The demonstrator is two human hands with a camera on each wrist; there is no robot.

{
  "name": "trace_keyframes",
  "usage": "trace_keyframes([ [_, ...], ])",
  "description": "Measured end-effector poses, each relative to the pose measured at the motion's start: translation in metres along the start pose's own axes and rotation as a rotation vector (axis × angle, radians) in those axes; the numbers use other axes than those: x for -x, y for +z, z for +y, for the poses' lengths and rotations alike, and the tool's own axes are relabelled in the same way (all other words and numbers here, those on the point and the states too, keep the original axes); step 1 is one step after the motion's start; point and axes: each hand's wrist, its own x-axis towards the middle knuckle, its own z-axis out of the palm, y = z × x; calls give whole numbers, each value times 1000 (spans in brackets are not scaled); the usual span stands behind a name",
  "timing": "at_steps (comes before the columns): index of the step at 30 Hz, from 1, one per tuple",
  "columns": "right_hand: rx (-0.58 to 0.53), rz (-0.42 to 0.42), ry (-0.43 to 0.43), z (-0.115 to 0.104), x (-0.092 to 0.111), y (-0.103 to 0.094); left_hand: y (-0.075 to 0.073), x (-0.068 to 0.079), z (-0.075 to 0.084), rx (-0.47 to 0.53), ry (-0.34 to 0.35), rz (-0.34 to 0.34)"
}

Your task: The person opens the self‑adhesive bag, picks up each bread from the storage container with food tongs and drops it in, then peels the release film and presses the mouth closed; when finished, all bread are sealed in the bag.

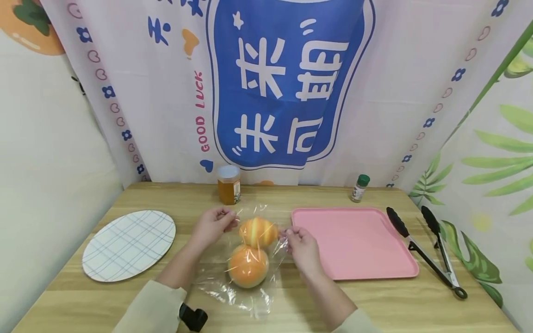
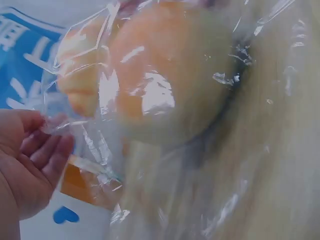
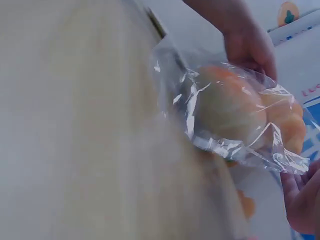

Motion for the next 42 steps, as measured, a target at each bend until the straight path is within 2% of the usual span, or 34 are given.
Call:
trace_keyframes([
  [5, 20, -10, -162, -33, -3, -13, 2, 23, 15, 167, 111, 48],
  [8, 100, 4, -255, -48, -4, -17, 5, 32, 23, 215, 201, 75],
  [14, 171, -7, -341, -68, -3, -16, 12, 38, 42, 142, 382, 130],
  [18, 197, -26, -354, -75, -2, -16, 14, 40, 48, 136, 440, 139],
  [21, 200, 6, -312, -74, -5, -22, 12, 41, 46, 165, 434, 154],
  [25, 176, 33, -246, -71, -8, -28, 9, 43, 40, 203, 391, 175],
  [27, 178, 24, -239, -69, -7, -29, 10, 44, 38, 211, 390, 164],
  [31, 214, -15, -261, -66, -4, -26, 16, 44, 37, 208, 412, 99],
  [33, 222, -17, -255, -64, -5, -27, 18, 44, 35, 212, 410, 92],
  [38, 103, 34, -200, -58, -10, -36, 14, 45, 28, 310, 375, 162],
  [42, 28, 10, -177, -53, -10, -41, 11, 46, 19, 396, 312, 136],
])
